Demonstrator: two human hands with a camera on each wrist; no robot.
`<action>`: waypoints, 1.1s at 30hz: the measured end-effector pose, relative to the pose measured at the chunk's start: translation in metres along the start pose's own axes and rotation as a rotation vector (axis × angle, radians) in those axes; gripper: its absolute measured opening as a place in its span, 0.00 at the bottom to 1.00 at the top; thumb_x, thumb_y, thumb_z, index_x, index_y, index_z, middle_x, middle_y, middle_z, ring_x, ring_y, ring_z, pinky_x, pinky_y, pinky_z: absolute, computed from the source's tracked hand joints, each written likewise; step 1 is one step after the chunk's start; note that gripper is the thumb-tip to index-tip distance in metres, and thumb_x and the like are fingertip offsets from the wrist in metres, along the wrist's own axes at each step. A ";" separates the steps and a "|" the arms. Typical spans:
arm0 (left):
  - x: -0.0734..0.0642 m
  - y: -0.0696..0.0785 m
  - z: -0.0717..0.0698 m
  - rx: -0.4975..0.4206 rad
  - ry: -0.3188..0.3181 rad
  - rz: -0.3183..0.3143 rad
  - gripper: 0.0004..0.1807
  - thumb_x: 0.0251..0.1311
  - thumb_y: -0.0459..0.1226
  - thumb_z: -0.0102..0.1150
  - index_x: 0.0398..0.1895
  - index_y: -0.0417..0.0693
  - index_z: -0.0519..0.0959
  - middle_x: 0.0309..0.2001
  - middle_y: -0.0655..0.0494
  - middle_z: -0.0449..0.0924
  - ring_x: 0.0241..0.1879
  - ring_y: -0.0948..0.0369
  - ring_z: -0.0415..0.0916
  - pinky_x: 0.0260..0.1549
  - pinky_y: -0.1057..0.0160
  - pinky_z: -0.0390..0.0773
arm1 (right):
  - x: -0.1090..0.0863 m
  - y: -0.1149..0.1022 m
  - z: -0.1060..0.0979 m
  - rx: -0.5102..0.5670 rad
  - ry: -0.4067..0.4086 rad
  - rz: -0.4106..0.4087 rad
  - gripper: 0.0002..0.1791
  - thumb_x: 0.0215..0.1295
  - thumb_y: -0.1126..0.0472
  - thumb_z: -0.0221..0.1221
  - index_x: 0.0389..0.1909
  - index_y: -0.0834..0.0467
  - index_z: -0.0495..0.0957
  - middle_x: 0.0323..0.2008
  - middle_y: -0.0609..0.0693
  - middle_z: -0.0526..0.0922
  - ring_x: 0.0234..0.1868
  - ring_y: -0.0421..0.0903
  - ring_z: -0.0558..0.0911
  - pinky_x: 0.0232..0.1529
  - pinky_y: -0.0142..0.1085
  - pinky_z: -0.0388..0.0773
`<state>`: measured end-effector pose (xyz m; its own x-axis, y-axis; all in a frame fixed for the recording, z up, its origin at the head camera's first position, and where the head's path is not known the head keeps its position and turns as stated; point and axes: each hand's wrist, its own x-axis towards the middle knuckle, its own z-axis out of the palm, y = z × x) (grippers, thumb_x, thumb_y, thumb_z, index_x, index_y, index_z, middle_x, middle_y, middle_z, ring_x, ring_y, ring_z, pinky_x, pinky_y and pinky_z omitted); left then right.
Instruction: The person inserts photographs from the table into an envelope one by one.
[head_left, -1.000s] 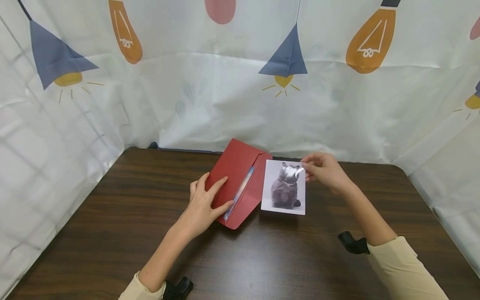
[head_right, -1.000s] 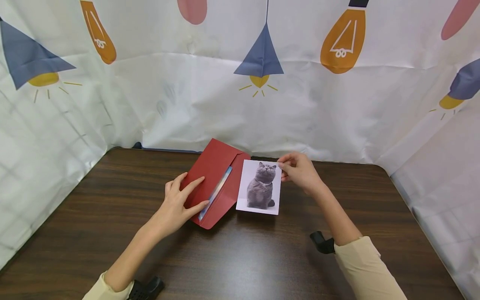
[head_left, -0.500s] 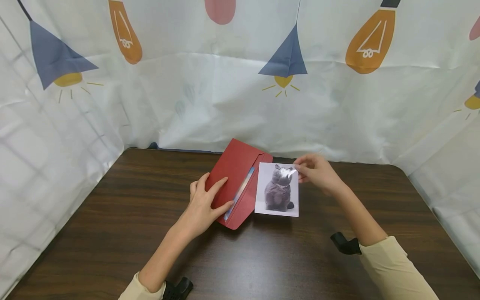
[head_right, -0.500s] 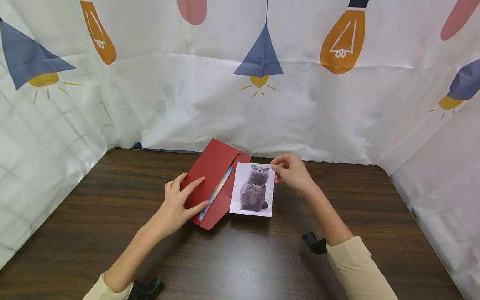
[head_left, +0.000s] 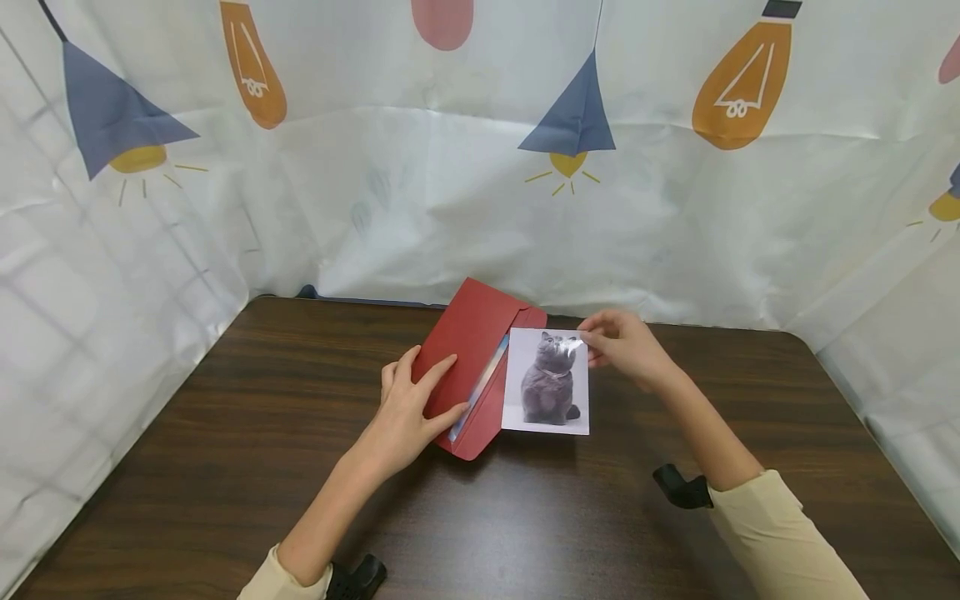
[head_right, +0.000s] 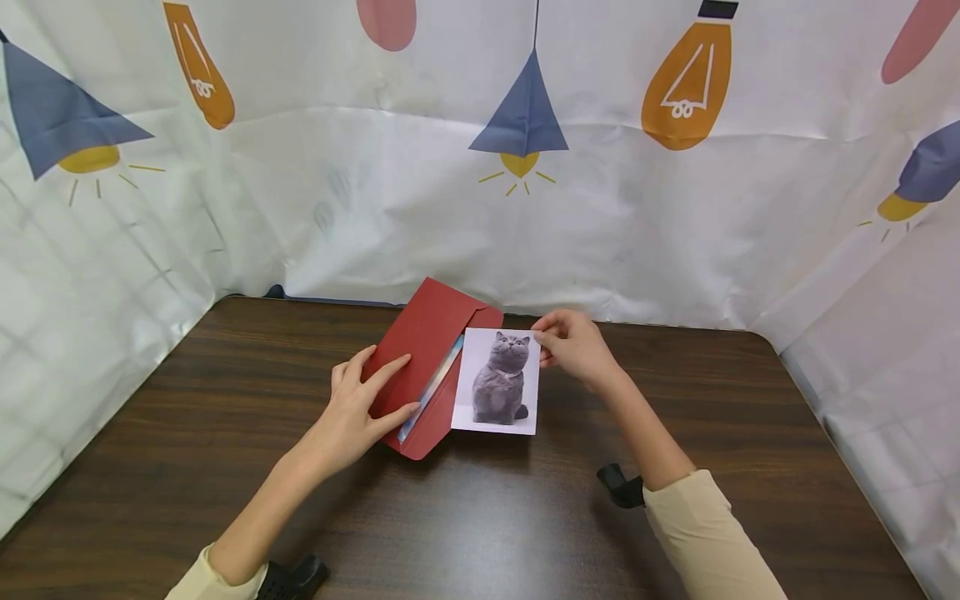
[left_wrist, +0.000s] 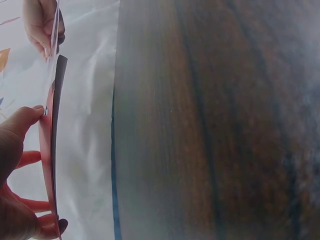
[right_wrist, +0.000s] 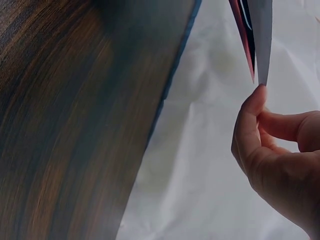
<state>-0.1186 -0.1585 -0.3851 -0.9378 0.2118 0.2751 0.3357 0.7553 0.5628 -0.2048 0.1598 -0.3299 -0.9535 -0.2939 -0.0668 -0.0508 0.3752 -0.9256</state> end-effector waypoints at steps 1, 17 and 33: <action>0.000 0.000 0.000 0.000 0.000 0.000 0.36 0.65 0.42 0.73 0.74 0.46 0.73 0.76 0.31 0.55 0.69 0.35 0.54 0.51 0.42 0.82 | 0.000 0.000 0.001 -0.001 0.000 0.003 0.13 0.79 0.72 0.53 0.56 0.79 0.73 0.39 0.58 0.82 0.30 0.41 0.81 0.35 0.30 0.84; 0.000 0.000 0.000 0.003 0.012 0.012 0.36 0.63 0.41 0.74 0.74 0.46 0.74 0.76 0.32 0.56 0.68 0.37 0.55 0.48 0.44 0.83 | 0.006 0.001 0.011 0.041 0.016 0.029 0.15 0.78 0.71 0.55 0.56 0.79 0.73 0.38 0.58 0.83 0.29 0.40 0.82 0.37 0.33 0.86; 0.001 0.000 0.002 0.002 0.001 0.002 0.37 0.63 0.43 0.75 0.74 0.46 0.73 0.76 0.30 0.55 0.69 0.36 0.54 0.51 0.41 0.81 | 0.009 0.002 0.019 0.120 0.028 0.060 0.15 0.77 0.71 0.57 0.54 0.81 0.73 0.37 0.60 0.86 0.29 0.41 0.87 0.41 0.40 0.89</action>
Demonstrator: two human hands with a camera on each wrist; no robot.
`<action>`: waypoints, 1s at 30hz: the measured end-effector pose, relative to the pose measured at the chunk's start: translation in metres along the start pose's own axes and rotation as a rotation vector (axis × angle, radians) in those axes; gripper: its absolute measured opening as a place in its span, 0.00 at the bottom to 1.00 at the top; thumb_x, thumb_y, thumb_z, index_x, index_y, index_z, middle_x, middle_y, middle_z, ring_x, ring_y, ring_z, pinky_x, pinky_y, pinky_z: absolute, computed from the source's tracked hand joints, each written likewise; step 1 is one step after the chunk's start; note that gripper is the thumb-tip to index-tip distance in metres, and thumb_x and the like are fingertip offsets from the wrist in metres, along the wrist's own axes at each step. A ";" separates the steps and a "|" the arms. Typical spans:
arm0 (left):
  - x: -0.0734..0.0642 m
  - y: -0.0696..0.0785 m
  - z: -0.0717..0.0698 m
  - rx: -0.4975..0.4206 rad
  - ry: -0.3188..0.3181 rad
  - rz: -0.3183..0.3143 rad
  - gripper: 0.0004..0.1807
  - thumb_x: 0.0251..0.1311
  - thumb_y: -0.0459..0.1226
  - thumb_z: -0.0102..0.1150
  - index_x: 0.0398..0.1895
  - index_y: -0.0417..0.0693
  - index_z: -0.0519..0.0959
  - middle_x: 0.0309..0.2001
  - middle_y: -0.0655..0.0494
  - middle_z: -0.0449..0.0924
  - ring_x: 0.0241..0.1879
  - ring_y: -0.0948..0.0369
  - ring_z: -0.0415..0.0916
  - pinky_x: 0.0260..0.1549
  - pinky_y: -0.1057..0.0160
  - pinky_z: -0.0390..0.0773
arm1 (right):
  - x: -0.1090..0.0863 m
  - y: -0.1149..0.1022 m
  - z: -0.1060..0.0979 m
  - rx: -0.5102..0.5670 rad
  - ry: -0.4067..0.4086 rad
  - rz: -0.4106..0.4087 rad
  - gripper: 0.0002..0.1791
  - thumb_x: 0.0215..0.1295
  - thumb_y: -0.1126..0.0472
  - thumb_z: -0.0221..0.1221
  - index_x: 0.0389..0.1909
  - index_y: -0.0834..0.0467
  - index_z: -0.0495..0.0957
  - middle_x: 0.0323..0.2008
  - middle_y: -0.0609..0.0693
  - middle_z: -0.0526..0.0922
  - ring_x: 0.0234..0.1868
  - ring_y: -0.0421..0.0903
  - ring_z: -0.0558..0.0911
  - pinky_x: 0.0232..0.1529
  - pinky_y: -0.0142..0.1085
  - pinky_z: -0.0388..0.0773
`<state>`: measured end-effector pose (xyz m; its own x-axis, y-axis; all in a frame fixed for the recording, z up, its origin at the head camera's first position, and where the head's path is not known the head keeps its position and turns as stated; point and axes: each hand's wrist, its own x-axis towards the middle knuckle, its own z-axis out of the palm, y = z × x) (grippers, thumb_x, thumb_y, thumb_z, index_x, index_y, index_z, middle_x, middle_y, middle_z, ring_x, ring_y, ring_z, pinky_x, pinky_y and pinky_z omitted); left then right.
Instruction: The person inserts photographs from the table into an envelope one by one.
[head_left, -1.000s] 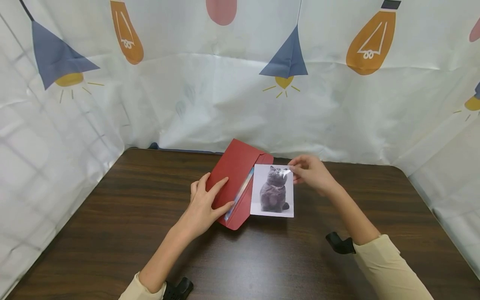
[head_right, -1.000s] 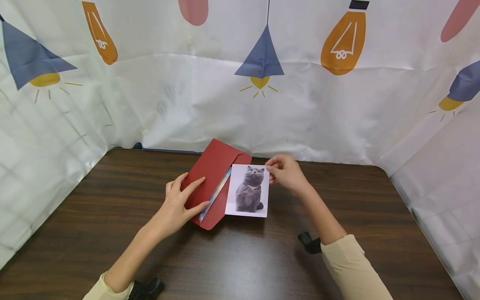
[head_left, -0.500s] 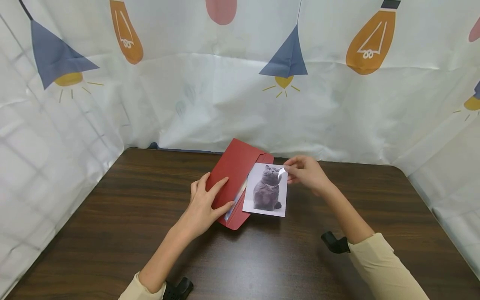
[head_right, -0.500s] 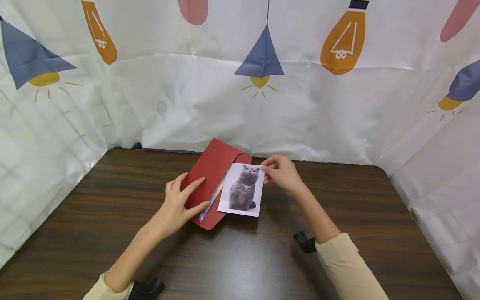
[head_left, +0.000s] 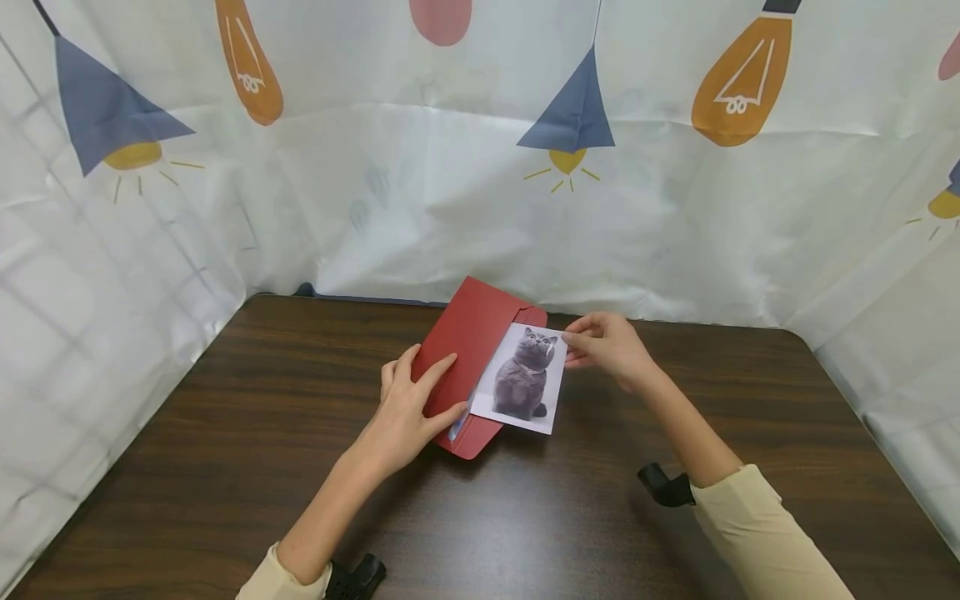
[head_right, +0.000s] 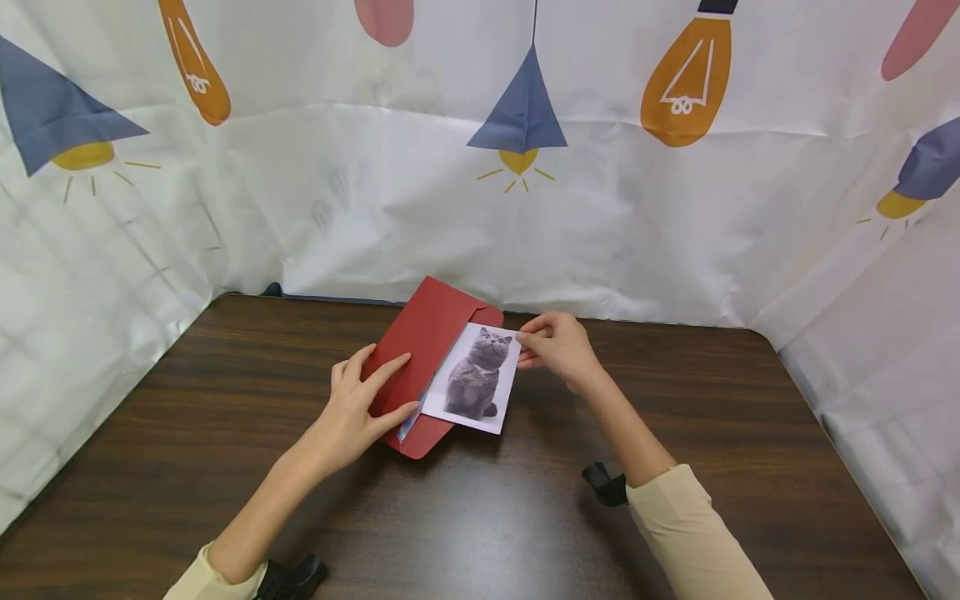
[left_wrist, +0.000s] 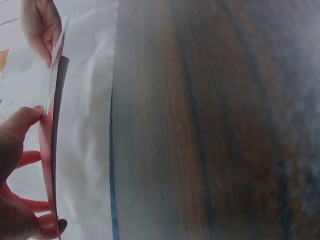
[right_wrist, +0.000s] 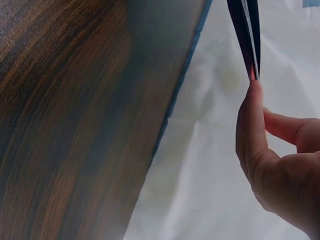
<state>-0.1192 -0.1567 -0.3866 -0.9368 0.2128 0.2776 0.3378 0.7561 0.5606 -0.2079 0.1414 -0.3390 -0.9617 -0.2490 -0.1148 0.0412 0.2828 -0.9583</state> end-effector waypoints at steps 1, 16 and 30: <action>0.000 0.000 0.000 -0.001 0.000 -0.001 0.38 0.62 0.43 0.75 0.74 0.46 0.73 0.76 0.30 0.54 0.69 0.35 0.54 0.52 0.41 0.81 | 0.000 0.000 0.000 0.003 -0.001 0.003 0.15 0.77 0.71 0.57 0.54 0.82 0.73 0.37 0.60 0.86 0.29 0.41 0.87 0.41 0.40 0.89; 0.001 0.000 0.001 0.002 0.004 0.000 0.38 0.62 0.43 0.76 0.74 0.46 0.74 0.76 0.30 0.55 0.68 0.36 0.54 0.51 0.41 0.81 | -0.001 -0.008 0.008 0.037 0.028 0.026 0.16 0.75 0.72 0.59 0.55 0.83 0.75 0.35 0.60 0.89 0.29 0.40 0.88 0.38 0.36 0.88; 0.001 0.000 0.000 0.005 0.011 0.004 0.37 0.62 0.44 0.75 0.74 0.47 0.74 0.76 0.30 0.55 0.68 0.35 0.55 0.51 0.41 0.80 | 0.000 -0.008 0.013 0.074 0.021 0.003 0.15 0.73 0.75 0.59 0.53 0.84 0.76 0.32 0.59 0.89 0.28 0.40 0.88 0.39 0.38 0.88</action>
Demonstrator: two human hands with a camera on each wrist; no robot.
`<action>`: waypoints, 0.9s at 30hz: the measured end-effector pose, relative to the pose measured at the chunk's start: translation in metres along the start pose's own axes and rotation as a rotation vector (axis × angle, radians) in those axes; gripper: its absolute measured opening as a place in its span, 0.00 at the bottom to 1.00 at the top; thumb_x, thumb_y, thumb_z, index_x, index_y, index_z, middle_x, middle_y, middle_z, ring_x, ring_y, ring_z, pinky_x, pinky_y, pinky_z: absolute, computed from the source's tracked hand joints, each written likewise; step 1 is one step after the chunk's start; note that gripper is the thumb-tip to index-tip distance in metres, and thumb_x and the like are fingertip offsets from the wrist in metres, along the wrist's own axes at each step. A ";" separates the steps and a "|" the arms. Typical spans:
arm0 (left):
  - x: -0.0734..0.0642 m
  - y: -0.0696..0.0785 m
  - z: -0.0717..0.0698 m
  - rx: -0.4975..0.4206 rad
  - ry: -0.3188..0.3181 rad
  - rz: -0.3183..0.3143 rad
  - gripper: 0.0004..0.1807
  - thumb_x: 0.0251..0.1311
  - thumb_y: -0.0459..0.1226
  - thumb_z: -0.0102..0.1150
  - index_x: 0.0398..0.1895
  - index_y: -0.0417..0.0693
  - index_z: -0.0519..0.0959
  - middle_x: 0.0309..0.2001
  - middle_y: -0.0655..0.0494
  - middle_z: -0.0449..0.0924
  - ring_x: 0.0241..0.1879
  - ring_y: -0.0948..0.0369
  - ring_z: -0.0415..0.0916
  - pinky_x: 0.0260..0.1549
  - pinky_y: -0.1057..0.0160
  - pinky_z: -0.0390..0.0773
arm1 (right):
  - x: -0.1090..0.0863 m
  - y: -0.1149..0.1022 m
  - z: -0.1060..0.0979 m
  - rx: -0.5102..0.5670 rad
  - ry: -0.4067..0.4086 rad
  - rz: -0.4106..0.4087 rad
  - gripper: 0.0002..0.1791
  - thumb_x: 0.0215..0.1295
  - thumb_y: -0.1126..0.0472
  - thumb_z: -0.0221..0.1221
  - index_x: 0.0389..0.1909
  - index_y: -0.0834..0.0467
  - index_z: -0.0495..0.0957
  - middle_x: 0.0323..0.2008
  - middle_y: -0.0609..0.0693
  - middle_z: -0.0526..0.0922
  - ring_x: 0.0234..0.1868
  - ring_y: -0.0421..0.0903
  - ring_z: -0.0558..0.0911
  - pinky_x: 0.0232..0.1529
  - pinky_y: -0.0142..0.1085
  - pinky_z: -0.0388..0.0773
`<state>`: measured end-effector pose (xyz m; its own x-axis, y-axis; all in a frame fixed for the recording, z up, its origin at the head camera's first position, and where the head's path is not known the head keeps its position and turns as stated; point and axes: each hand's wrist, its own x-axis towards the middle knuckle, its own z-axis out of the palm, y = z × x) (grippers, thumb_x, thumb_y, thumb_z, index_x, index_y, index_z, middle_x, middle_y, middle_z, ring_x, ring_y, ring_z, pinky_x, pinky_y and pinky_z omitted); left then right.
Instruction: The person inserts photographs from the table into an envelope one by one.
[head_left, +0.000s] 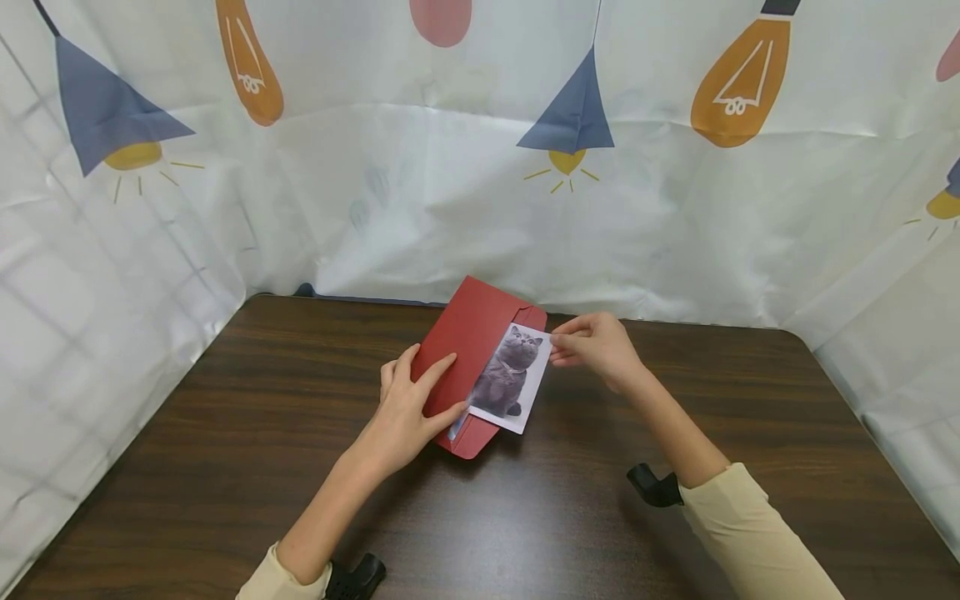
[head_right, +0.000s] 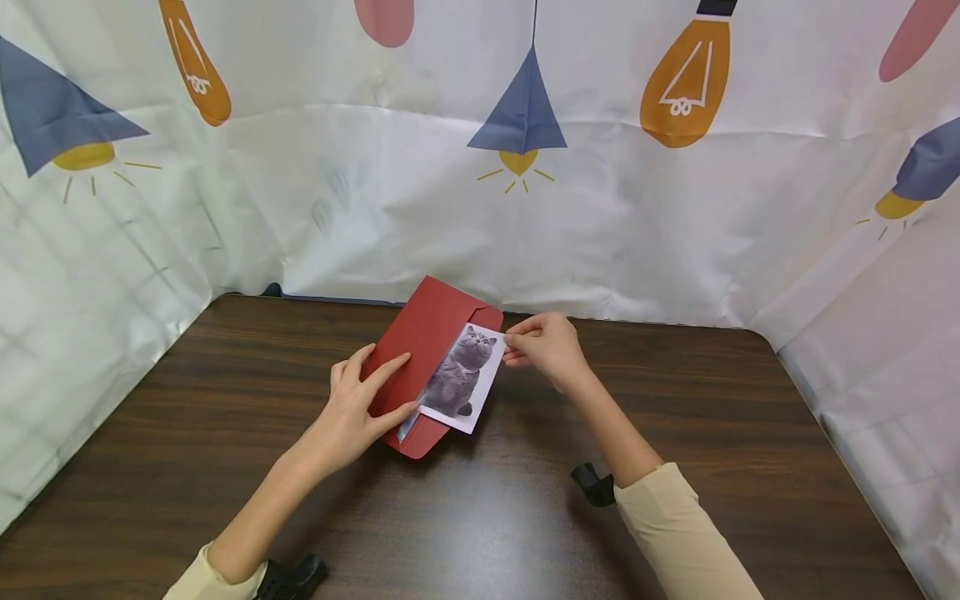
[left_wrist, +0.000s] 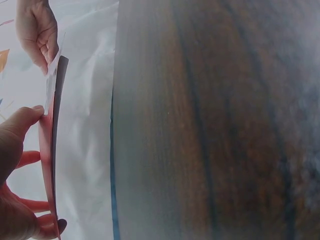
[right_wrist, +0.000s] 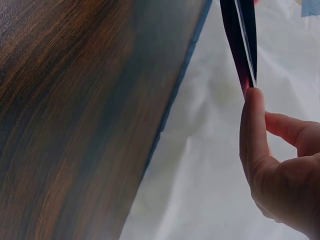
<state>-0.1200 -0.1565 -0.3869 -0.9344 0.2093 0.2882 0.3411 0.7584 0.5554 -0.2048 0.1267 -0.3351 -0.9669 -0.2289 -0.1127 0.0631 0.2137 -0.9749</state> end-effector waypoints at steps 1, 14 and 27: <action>0.000 0.000 0.000 0.000 0.001 -0.001 0.37 0.62 0.44 0.75 0.74 0.47 0.74 0.76 0.30 0.55 0.68 0.35 0.55 0.51 0.41 0.80 | 0.000 0.000 0.000 0.004 0.001 0.001 0.15 0.73 0.75 0.59 0.53 0.85 0.76 0.32 0.59 0.89 0.28 0.40 0.88 0.38 0.37 0.88; 0.000 0.000 0.000 -0.003 0.004 0.001 0.37 0.62 0.44 0.75 0.74 0.47 0.74 0.76 0.31 0.55 0.68 0.35 0.54 0.51 0.41 0.80 | 0.002 0.000 0.008 0.037 0.039 0.001 0.15 0.72 0.76 0.59 0.52 0.85 0.77 0.31 0.56 0.87 0.26 0.39 0.87 0.37 0.35 0.88; 0.000 0.001 0.000 -0.002 0.005 0.000 0.38 0.62 0.44 0.75 0.74 0.47 0.74 0.76 0.31 0.56 0.68 0.35 0.54 0.51 0.42 0.81 | 0.001 -0.003 0.017 0.040 0.066 0.014 0.15 0.73 0.74 0.60 0.53 0.83 0.78 0.36 0.62 0.88 0.26 0.39 0.87 0.38 0.36 0.88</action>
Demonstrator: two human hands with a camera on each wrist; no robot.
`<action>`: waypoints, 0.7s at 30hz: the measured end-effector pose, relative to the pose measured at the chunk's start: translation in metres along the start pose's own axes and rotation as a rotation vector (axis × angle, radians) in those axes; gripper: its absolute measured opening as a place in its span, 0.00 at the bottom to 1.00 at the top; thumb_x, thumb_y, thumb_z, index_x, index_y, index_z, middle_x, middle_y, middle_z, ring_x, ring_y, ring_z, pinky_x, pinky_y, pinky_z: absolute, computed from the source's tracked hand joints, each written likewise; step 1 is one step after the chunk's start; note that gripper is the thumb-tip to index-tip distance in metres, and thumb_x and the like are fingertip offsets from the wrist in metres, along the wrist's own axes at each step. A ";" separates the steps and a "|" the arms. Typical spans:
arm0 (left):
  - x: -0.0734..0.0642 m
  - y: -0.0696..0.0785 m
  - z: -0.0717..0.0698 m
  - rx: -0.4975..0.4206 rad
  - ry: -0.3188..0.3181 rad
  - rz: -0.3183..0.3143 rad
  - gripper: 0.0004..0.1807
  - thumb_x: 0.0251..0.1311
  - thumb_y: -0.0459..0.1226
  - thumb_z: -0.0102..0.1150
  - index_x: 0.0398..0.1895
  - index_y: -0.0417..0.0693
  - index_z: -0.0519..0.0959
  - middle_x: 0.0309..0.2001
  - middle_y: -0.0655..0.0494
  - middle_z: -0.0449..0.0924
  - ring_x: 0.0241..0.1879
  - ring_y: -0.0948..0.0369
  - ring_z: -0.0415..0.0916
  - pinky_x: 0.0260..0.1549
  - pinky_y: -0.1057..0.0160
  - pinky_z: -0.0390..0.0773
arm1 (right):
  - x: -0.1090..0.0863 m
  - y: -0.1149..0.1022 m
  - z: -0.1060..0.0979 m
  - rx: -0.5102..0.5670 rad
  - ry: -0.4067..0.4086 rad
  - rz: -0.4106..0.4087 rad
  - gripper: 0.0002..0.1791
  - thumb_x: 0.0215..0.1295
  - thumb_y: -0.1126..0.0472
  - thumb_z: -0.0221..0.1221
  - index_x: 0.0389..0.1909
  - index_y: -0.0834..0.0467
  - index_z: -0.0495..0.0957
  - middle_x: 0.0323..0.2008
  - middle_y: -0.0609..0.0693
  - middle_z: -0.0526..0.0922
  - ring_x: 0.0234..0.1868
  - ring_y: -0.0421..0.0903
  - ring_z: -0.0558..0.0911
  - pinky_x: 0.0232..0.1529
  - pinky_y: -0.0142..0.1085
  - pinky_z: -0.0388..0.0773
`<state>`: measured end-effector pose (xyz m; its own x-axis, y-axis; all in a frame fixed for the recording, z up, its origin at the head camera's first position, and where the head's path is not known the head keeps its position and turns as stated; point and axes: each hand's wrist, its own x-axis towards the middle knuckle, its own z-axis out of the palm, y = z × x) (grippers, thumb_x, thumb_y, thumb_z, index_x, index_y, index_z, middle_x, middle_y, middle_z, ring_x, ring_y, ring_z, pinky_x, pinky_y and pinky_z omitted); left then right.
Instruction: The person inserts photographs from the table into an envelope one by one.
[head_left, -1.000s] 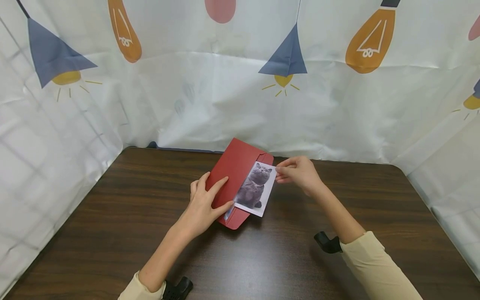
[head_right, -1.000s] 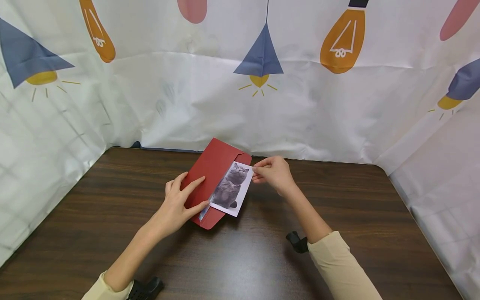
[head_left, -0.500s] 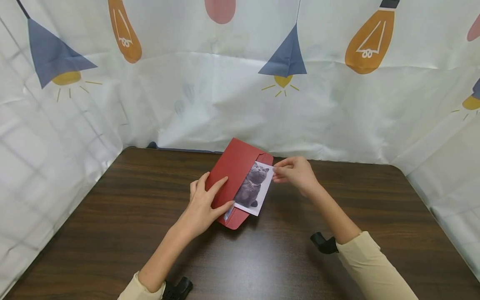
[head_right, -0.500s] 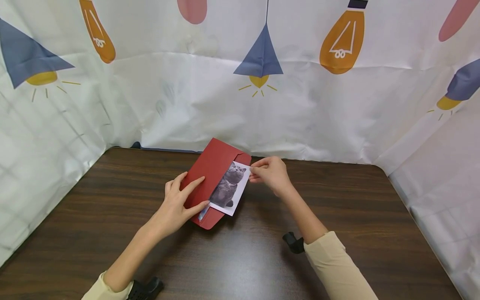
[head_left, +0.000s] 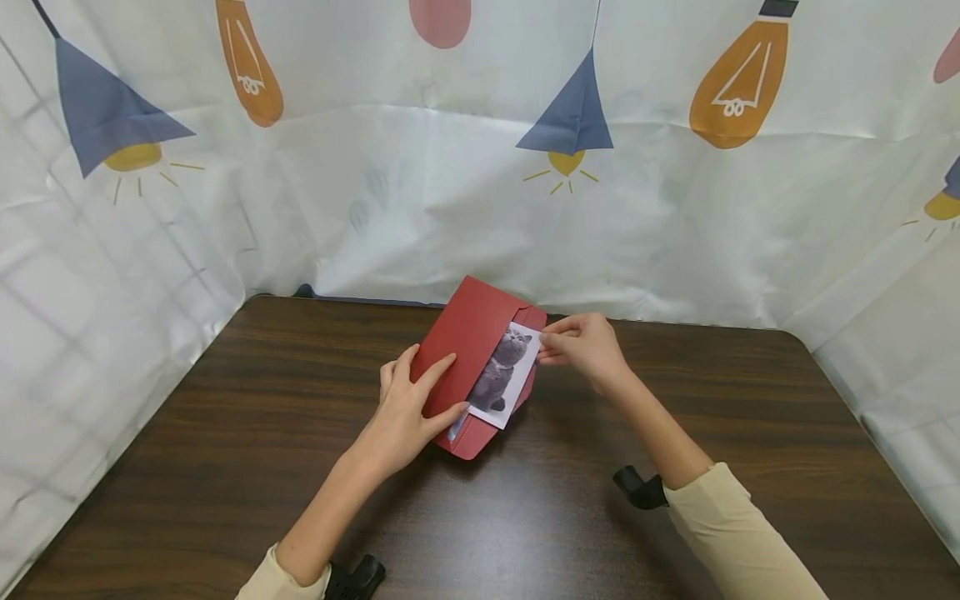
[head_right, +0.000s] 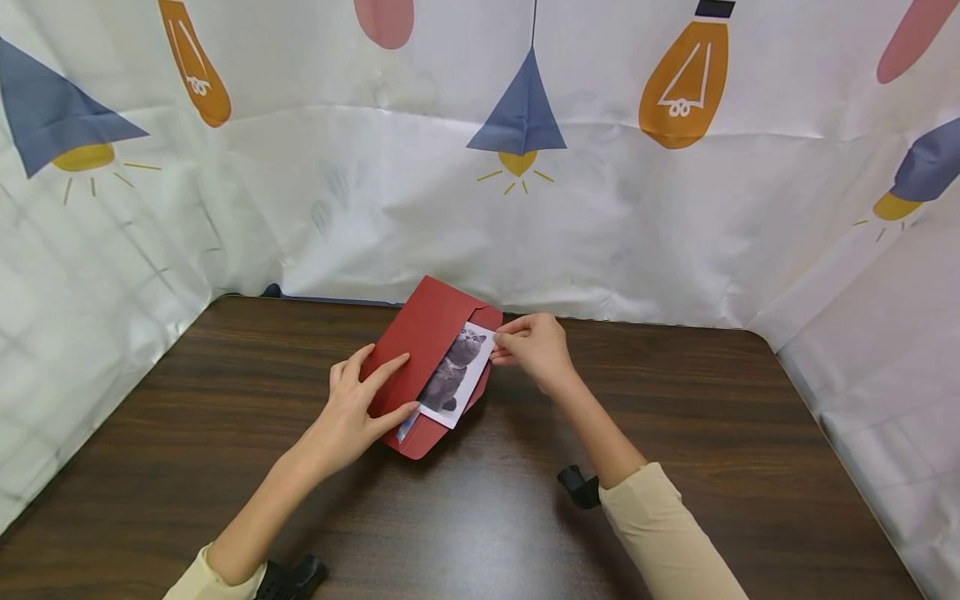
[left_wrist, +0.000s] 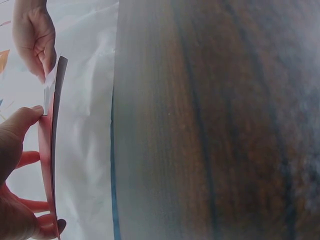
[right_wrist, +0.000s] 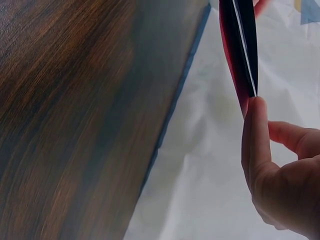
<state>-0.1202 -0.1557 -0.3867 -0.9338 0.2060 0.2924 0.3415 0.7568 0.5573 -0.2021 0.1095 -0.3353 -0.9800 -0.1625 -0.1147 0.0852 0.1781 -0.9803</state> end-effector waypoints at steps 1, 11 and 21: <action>0.000 0.000 0.000 0.000 0.000 -0.001 0.38 0.62 0.44 0.75 0.74 0.47 0.74 0.76 0.31 0.56 0.68 0.36 0.54 0.51 0.42 0.81 | 0.000 0.000 0.001 0.003 0.002 0.001 0.15 0.73 0.74 0.60 0.53 0.83 0.78 0.36 0.62 0.88 0.26 0.39 0.87 0.38 0.36 0.88; -0.001 0.000 0.000 -0.007 -0.003 0.001 0.37 0.62 0.43 0.75 0.74 0.47 0.74 0.76 0.32 0.56 0.68 0.36 0.54 0.50 0.43 0.81 | 0.000 0.001 0.006 0.019 0.017 -0.005 0.15 0.73 0.74 0.60 0.53 0.83 0.77 0.36 0.64 0.88 0.25 0.39 0.87 0.36 0.34 0.87; 0.000 0.001 0.000 -0.010 0.000 0.006 0.37 0.62 0.43 0.75 0.74 0.46 0.74 0.75 0.32 0.56 0.67 0.36 0.54 0.50 0.42 0.81 | 0.000 -0.001 0.015 0.026 0.036 -0.009 0.14 0.73 0.73 0.60 0.51 0.83 0.78 0.30 0.59 0.87 0.24 0.39 0.87 0.37 0.37 0.88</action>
<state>-0.1196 -0.1552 -0.3863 -0.9316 0.2107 0.2962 0.3485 0.7495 0.5628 -0.1994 0.0948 -0.3368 -0.9866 -0.1286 -0.1007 0.0808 0.1516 -0.9851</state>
